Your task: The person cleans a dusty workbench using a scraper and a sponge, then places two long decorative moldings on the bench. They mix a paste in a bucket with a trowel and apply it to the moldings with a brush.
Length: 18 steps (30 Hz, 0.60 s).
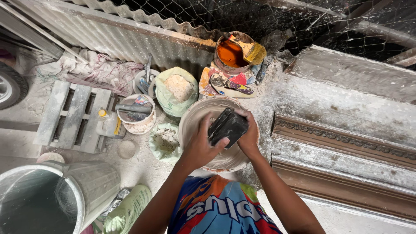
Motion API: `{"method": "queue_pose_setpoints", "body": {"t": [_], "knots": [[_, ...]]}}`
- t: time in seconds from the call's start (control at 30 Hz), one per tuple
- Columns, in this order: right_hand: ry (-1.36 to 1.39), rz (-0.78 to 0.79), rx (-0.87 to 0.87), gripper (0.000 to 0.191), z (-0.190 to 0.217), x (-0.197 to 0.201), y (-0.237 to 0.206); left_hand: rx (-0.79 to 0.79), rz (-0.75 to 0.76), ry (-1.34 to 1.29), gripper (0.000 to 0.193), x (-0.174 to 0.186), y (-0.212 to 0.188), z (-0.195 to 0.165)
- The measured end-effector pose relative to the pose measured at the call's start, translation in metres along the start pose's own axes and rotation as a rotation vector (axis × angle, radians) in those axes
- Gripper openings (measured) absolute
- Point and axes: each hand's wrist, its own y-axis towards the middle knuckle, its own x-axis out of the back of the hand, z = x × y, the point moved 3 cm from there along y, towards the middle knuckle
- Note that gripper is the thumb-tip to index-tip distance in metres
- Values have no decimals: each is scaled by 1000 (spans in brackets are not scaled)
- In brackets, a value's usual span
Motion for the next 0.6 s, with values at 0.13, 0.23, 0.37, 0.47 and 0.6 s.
{"method": "queue_pose_setpoints", "body": {"t": [0.13,0.23,0.37,0.47,0.6], "knots": [[64,193,-17,51,22,-11,7,-66,-156,65,64,22,-4,6],[26,177,-289,40,19,-1,7,317,-478,-121,49,76,-15,54],[-375,244,-359,28,24,17,0,-47,-782,-25,29,127,-32,124],[-602,150,199,18,46,22,-9,419,-664,-222,29,82,-46,193],[-838,-115,179,48,38,41,-26,838,-177,-216,36,-5,-68,236]]}}
